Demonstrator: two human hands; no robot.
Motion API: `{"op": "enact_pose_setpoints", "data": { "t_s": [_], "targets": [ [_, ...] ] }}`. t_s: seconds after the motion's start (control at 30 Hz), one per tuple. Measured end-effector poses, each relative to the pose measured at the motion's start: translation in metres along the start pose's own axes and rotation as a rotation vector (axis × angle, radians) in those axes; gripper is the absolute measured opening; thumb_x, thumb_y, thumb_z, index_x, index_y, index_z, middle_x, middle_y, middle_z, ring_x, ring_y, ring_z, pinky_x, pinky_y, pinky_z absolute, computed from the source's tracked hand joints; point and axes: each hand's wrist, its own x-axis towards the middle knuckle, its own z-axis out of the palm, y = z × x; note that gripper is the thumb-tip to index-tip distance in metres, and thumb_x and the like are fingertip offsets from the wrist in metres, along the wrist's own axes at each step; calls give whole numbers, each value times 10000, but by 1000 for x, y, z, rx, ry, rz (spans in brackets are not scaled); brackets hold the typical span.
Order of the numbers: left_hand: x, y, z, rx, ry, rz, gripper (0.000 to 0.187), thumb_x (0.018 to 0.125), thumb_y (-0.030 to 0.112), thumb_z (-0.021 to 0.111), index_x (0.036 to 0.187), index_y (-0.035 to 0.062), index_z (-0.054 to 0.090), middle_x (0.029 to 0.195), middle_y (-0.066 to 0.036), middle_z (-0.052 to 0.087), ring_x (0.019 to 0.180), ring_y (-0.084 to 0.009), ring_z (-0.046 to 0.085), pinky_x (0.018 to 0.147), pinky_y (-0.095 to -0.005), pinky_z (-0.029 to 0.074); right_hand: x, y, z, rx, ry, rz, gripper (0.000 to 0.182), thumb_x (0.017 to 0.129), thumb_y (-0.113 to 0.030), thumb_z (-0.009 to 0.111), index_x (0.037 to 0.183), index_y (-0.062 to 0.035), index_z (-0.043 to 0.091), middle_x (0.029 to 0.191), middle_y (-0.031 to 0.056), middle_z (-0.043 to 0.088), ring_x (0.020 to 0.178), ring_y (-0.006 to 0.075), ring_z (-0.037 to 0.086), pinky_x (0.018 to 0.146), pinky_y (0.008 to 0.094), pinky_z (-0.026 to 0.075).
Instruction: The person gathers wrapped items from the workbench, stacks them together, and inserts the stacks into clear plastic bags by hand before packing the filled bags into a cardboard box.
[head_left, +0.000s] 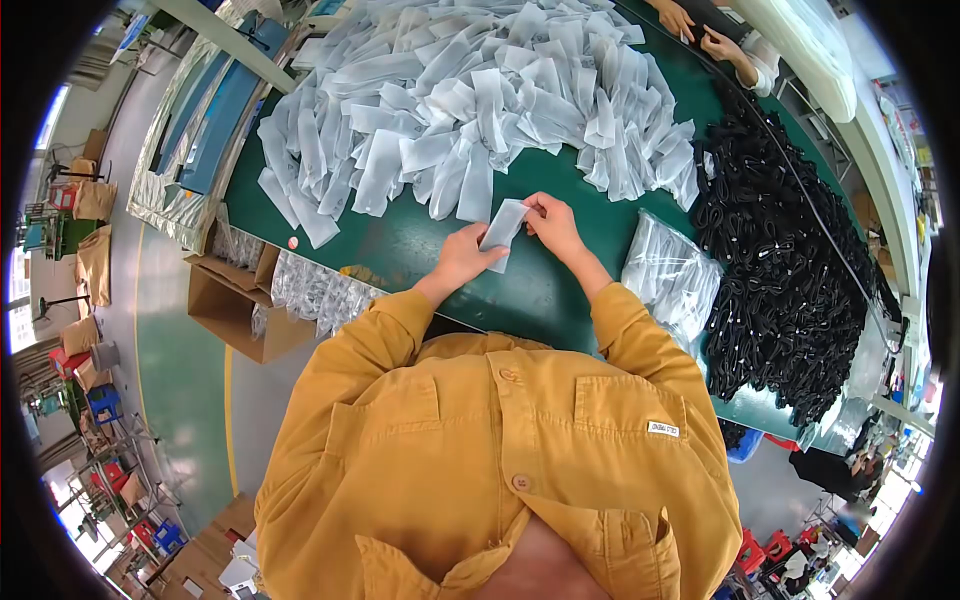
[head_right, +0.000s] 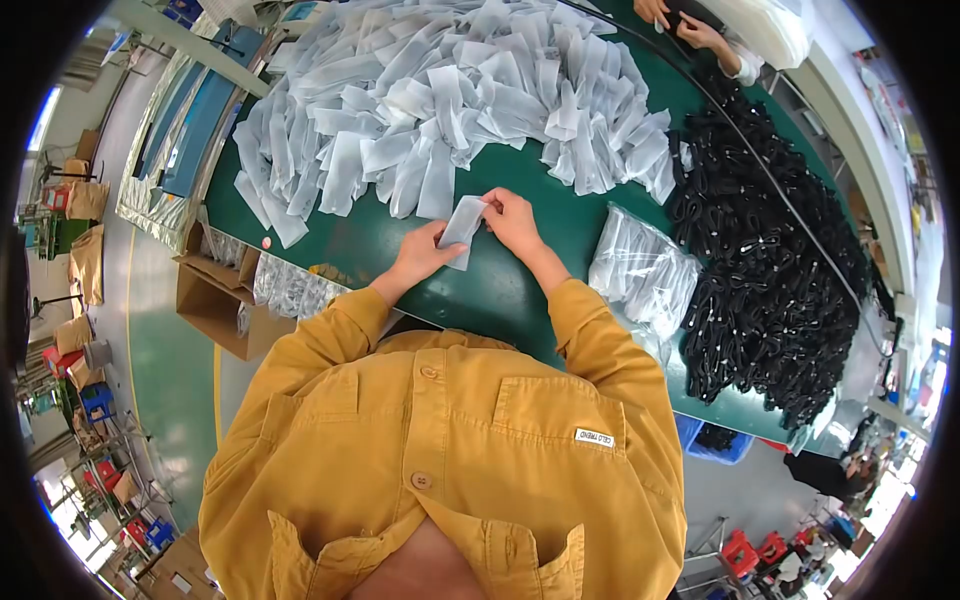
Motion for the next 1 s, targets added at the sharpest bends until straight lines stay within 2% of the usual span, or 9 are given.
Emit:
{"op": "enact_pose_setpoints", "data": {
  "t_s": [0.17, 0.3, 0.37, 0.5, 0.57, 0.67, 0.77, 0.93, 1.0],
  "targets": [
    [-5, 3, 6, -663, -53, 157, 356, 931, 234, 661, 1200, 10, 591, 1005, -68, 680, 848, -148, 660, 792, -309, 528, -14, -28, 9, 567, -134, 28, 130, 894, -14, 522, 967, 15, 626, 792, 51, 614, 677, 126, 596, 638, 260, 499],
    [-12, 20, -8, -819, -101, 113, 306, 970, 210, 604, 1197, 11, 554, 982, -56, 650, 821, -131, 633, 756, -304, 516, -13, -49, 9, 825, -159, 48, 135, 902, -32, 498, 948, 3, 619, 809, 60, 618, 652, 127, 578, 639, 259, 495],
    [-16, 26, -14, -850, -117, 101, 260, 977, 210, 592, 1144, 13, 554, 913, -44, 643, 793, -119, 624, 707, -309, 512, 1, -46, 8, 698, -119, -34, 154, 911, -48, 493, 970, -4, 628, 822, 56, 622, 666, 123, 587, 645, 260, 499],
    [-30, 16, -21, -452, -80, -65, 197, 962, 203, 604, 1052, 40, 542, 794, -86, 629, 719, -200, 639, 635, -353, 498, 43, -54, 12, 141, 84, -226, 183, 918, -86, 503, 982, -20, 661, 927, 85, 637, 657, 108, 593, 634, 242, 498],
    [-45, 13, -22, -200, -56, -48, 193, 935, 198, 637, 1013, 51, 539, 766, -118, 630, 688, -275, 640, 622, -388, 498, 56, -58, 21, -201, -3, -192, 307, 915, -285, 615, 1114, -53, 629, 1019, 129, 651, 783, 199, 667, 680, 311, 535],
    [-59, -12, -15, 30, 106, 423, 218, 860, 170, 702, 975, 58, 555, 831, -142, 627, 734, -368, 615, 657, -440, 501, 57, -63, 58, -829, 48, -116, 634, 807, -460, 744, 1184, 2, 527, 1002, 190, 665, 940, 361, 669, 772, 417, 542],
    [-70, -20, -21, 68, 81, 402, 211, 789, 136, 746, 931, 48, 617, 863, -130, 608, 776, -361, 604, 704, -417, 510, 52, -43, 76, -857, 84, -31, 652, 783, -429, 777, 1100, 67, 497, 1095, 270, 632, 970, 395, 665, 797, 436, 552],
    [-71, -23, -33, 118, 94, 495, 260, 702, 88, 784, 913, 61, 634, 989, -115, 601, 995, -353, 574, 829, -417, 491, 34, -12, 57, -708, 70, -31, 271, 794, -68, 606, 1020, 40, 504, 848, 281, 649, 891, 464, 639, 801, 516, 522],
    [-67, -21, -31, 171, 163, 592, 326, 634, 72, 807, 916, 68, 642, 1173, -126, 565, 1166, -385, 495, 955, -464, 440, 20, -2, 46, -713, 34, -128, 271, 780, -61, 605, 1025, 19, 520, 856, 282, 648, 875, 479, 626, 792, 536, 504]
  ]
}}
